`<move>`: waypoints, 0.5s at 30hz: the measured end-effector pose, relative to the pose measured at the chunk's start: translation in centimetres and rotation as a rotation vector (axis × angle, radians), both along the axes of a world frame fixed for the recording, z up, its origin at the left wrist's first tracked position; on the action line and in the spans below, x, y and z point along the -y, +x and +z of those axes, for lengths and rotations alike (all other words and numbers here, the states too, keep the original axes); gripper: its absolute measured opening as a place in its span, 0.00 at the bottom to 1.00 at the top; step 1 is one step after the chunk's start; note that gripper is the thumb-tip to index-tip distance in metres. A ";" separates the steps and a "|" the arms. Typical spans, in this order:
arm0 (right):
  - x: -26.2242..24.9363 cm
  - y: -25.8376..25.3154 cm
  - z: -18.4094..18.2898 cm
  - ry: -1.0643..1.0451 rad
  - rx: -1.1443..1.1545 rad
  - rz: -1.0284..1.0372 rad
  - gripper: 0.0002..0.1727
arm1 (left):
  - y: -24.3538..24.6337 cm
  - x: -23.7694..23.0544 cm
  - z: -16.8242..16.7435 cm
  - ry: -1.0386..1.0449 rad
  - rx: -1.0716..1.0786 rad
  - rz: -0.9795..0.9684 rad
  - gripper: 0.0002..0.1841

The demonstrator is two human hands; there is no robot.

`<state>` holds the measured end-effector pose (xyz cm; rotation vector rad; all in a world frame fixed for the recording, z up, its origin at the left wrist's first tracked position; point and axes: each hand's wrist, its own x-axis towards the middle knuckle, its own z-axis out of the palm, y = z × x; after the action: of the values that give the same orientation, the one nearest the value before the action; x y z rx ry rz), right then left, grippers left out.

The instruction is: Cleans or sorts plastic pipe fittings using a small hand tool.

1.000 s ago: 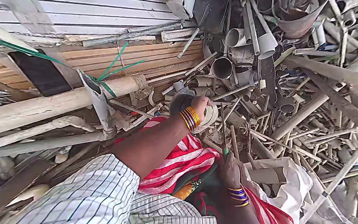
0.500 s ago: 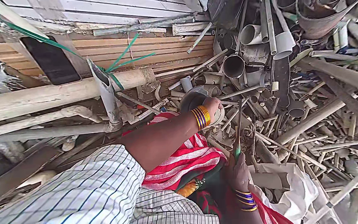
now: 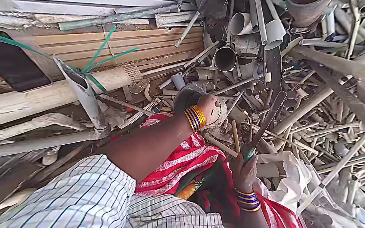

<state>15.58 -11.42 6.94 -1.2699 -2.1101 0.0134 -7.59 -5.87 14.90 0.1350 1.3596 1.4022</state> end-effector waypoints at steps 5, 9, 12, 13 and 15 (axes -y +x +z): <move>-0.9 0.0 -0.2 -0.793 0.270 -0.172 0.27 | 1.1 -0.5 -0.1 -0.003 0.023 -0.006 0.16; 0.6 1.2 0.2 -0.148 -0.039 -0.095 0.27 | 1.5 -0.1 0.4 0.018 0.033 -0.012 0.15; 1.1 0.9 -1.4 -0.143 0.076 -0.071 0.28 | 2.0 -0.2 0.5 0.004 0.025 -0.021 0.15; 0.8 0.6 -1.4 -0.400 0.203 -0.105 0.27 | 2.1 -0.2 0.5 -0.003 0.026 -0.023 0.15; -1.3 0.4 -0.9 -0.862 0.317 -0.203 0.29 | 2.5 -0.3 0.3 -0.014 0.014 -0.025 0.15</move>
<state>15.93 -10.07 6.05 -2.0844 -2.3070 0.7469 -5.06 -5.57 15.22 0.1321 1.3521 1.3700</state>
